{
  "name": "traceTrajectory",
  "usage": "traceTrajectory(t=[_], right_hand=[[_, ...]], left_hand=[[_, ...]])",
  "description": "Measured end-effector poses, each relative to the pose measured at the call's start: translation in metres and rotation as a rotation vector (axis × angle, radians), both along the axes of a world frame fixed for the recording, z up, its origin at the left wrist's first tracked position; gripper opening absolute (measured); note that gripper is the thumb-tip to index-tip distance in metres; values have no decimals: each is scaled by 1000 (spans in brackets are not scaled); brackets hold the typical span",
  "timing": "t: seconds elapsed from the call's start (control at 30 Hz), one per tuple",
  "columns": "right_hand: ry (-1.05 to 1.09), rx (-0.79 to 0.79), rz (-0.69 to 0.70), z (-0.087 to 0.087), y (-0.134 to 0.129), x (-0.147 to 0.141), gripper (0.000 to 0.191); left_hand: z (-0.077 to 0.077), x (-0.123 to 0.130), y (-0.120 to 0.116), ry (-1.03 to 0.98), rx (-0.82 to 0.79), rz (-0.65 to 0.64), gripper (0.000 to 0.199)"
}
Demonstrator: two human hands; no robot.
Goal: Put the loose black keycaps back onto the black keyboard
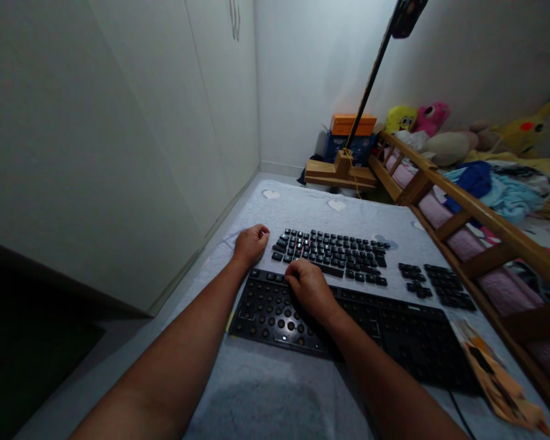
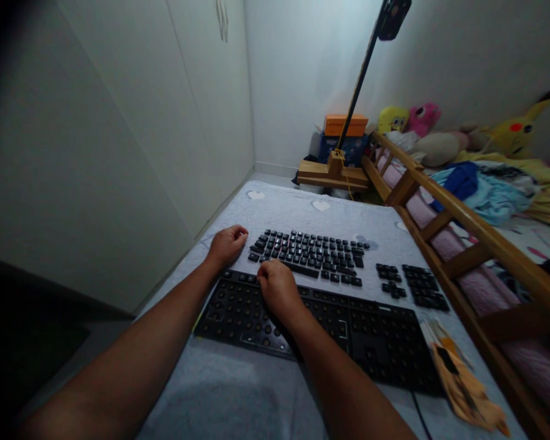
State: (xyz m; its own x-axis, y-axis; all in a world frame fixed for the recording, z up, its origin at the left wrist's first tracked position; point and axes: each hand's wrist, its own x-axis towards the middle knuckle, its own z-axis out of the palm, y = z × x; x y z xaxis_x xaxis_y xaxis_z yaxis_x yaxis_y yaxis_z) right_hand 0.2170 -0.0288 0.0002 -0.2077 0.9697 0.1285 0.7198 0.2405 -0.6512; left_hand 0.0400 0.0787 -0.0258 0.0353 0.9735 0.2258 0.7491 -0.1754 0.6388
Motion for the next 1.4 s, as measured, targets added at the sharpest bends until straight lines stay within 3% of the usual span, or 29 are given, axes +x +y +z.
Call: traceTrajectory(t=[0.17,0.3,0.5,0.63,0.8,1.17,1.4], right_hand=[[-40,7,3,1,-3,-1,17],[-141,21,37,17,4,11,15],[-352,53,-89,44,64,52,13],[-417,31,-194,36,107,68,17],[-474,-2,-245,18,133,69,18],[-494,-44,-237,13,140,65,17],[-331,46,-165,38,124,61,18]], left_hand=[[1,0,-1,28,-6,11,25],[1,1,-1,48,-24,17,24],[2,2,-2,76,-49,21,23],[3,2,-3,77,-49,22,23],[3,2,-2,59,-44,18,22],[-2,2,-1,43,-29,15,21],[2,3,-1,57,-51,18,21]])
